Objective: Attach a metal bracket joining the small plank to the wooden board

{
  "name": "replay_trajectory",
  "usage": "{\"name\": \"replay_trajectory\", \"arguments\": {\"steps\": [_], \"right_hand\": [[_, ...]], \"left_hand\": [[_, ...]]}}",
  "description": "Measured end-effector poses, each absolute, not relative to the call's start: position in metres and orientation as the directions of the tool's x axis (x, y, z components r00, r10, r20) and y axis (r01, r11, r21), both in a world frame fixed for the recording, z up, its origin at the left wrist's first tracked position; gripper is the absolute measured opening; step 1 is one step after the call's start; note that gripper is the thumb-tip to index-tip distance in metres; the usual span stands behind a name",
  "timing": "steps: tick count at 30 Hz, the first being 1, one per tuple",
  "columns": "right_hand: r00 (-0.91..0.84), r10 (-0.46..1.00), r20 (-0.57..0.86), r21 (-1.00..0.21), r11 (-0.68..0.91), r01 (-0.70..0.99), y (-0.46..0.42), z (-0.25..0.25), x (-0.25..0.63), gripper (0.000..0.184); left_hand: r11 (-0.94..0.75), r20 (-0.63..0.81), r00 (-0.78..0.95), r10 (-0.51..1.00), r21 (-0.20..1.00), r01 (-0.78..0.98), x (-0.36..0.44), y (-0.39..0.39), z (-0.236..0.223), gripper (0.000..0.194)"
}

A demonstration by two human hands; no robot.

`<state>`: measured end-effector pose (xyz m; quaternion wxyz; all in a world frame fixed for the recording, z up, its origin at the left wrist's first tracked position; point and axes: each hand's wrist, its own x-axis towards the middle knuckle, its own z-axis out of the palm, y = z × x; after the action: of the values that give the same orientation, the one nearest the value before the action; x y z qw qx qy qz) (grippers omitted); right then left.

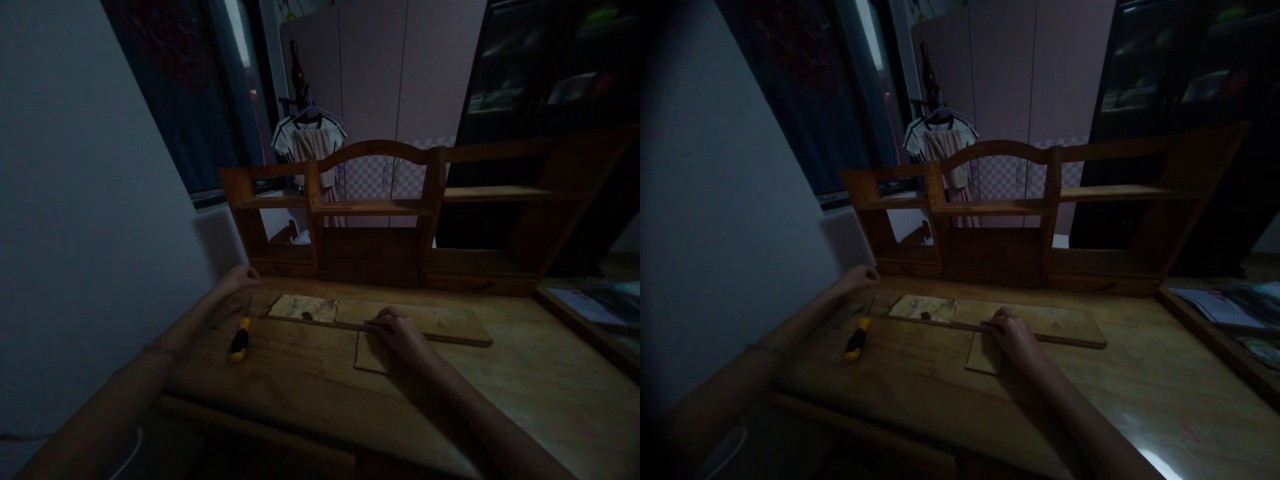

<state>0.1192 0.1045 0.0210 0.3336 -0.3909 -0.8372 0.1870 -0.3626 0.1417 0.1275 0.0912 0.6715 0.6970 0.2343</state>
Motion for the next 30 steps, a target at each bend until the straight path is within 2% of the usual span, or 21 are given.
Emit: {"name": "replay_trajectory", "arguments": {"steps": [2,3,4,6,9,12,15,18,24,30], "right_hand": [[-0.461,0.783,0.418,-0.58,0.621,0.527,0.104,0.022,0.119,0.02],[-0.458,0.782,0.422,-0.584,0.621,0.523,0.104,0.022,0.119,0.02],[-0.452,0.784,0.426,-0.59,0.619,0.518,0.104,0.022,0.119,0.019],[-0.449,0.788,0.42,-0.601,0.613,0.513,0.103,0.021,0.118,0.018],[-0.45,0.786,0.424,-0.601,0.616,0.51,0.103,0.021,0.118,0.017],[-0.46,0.775,0.433,-0.583,0.63,0.513,0.101,0.023,0.118,0.019],[-0.443,0.799,0.407,-0.572,0.601,0.558,0.098,0.027,0.118,0.019],[-0.451,0.802,0.39,-0.553,0.596,0.582,0.096,0.028,0.118,0.021],[-0.446,0.794,0.412,-0.569,0.607,0.555,0.098,0.023,0.118,0.02],[-0.456,0.795,0.399,-0.546,0.606,0.578,0.097,0.027,0.118,0.021]], "left_hand": [[-0.157,0.25,0.035,0.968,0.487,0.859,-0.306,0.152,0.141,0.036],[-0.27,0.317,0.098,0.943,0.561,0.783,-0.271,0.154,0.142,0.04],[-0.356,0.321,0.187,0.929,0.63,0.691,-0.235,0.153,0.139,0.041],[-0.5,0.344,0.371,0.863,0.685,0.529,-0.167,0.146,0.121,0.037],[-0.537,0.303,0.534,0.789,0.762,0.362,-0.102,0.135,0.075,0.031],[-0.467,0.252,0.516,0.819,0.816,0.342,-0.091,0.136,0.04,0.027],[-0.435,0.258,0.462,0.848,0.837,0.331,-0.105,0.141,0.028,0.028],[-0.403,0.249,0.433,0.866,0.86,0.312,-0.113,0.138,0.029,0.034],[-0.472,0.291,0.447,0.846,0.798,0.374,-0.1,0.126,0.038,0.023],[-0.483,0.322,0.425,0.846,0.8,0.356,-0.1,0.125,0.035,0.024]]}}
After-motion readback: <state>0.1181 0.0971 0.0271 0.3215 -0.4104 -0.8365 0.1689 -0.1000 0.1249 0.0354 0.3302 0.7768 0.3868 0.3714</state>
